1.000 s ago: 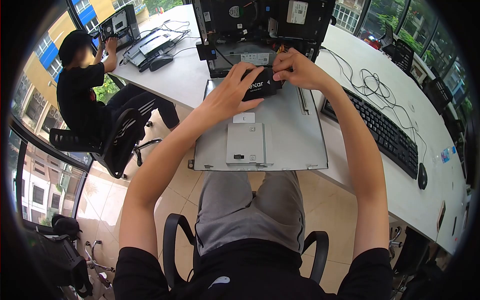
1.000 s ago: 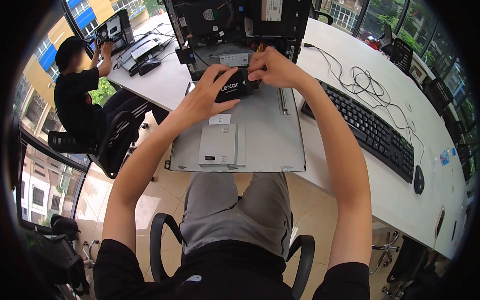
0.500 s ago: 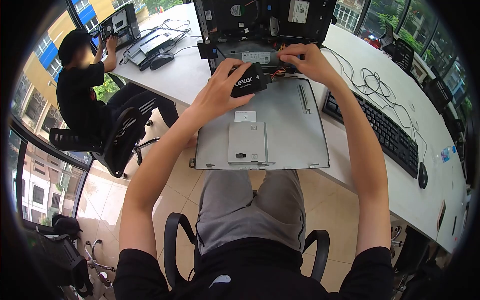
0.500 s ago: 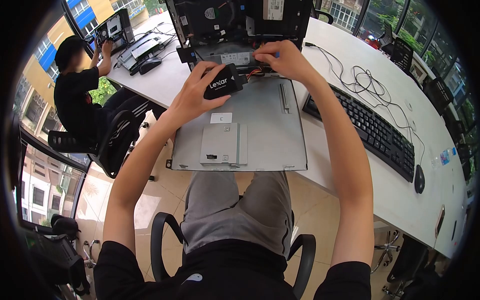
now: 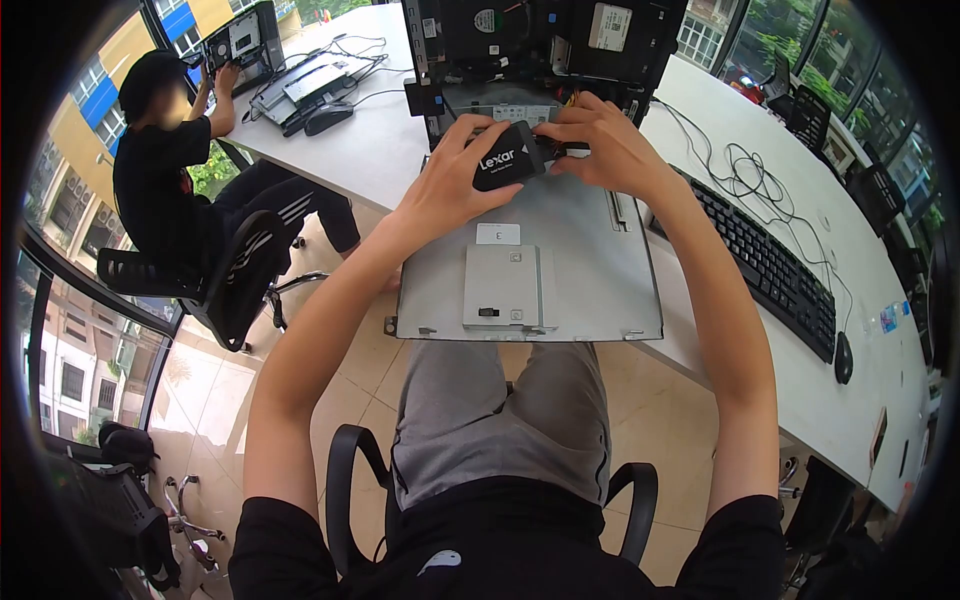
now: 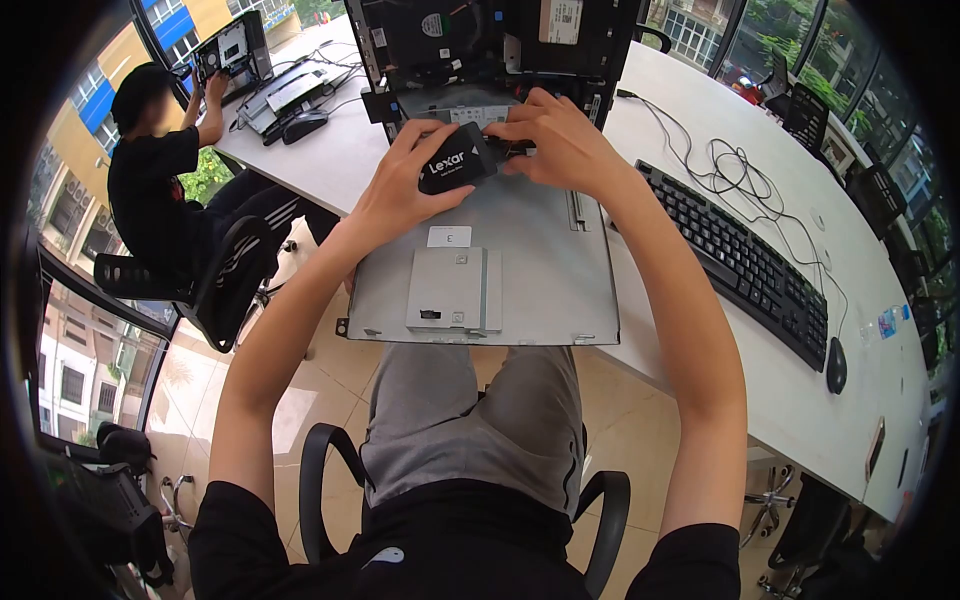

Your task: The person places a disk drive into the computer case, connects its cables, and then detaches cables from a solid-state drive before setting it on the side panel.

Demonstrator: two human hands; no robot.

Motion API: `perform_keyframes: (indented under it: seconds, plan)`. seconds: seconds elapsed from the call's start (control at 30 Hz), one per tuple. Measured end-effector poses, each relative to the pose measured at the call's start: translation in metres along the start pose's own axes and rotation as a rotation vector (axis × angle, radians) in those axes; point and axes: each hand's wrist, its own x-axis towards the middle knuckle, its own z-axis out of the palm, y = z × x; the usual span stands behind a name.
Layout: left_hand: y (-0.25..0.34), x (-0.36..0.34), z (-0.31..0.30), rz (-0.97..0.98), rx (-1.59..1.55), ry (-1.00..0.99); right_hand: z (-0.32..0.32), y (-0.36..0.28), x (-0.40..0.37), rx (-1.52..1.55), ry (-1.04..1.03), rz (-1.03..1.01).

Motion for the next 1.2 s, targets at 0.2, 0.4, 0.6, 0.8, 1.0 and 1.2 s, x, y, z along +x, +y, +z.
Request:
perform_keyframes:
  seconds: [0.2, 0.4, 0.6, 0.8, 1.0, 1.2]
  plan:
    - [0.001, -0.001, -0.001, -0.041, -0.049, -0.001, 0.008, 0.003, -0.006, -0.138, 0.203, -0.175]
    - [-0.001, -0.002, -0.008, -0.057, -0.070, -0.038, 0.007, 0.002, -0.003, -0.099, 0.203, -0.149]
    - [0.002, 0.002, -0.016, -0.070, -0.112, -0.082, 0.003, 0.004, -0.003, -0.060, 0.204, -0.136]
    - [0.000, -0.002, -0.035, -0.101, 0.001, -0.144, -0.013, 0.026, -0.007, -0.161, 0.255, -0.055]
    - [0.005, -0.015, -0.048, -0.126, -0.095, -0.040, 0.002, 0.037, -0.012, -0.066, 0.157, 0.123]
    - [0.002, -0.021, -0.045, -0.164, -0.129, -0.081, -0.015, 0.023, -0.007, -0.037, 0.130, 0.138]
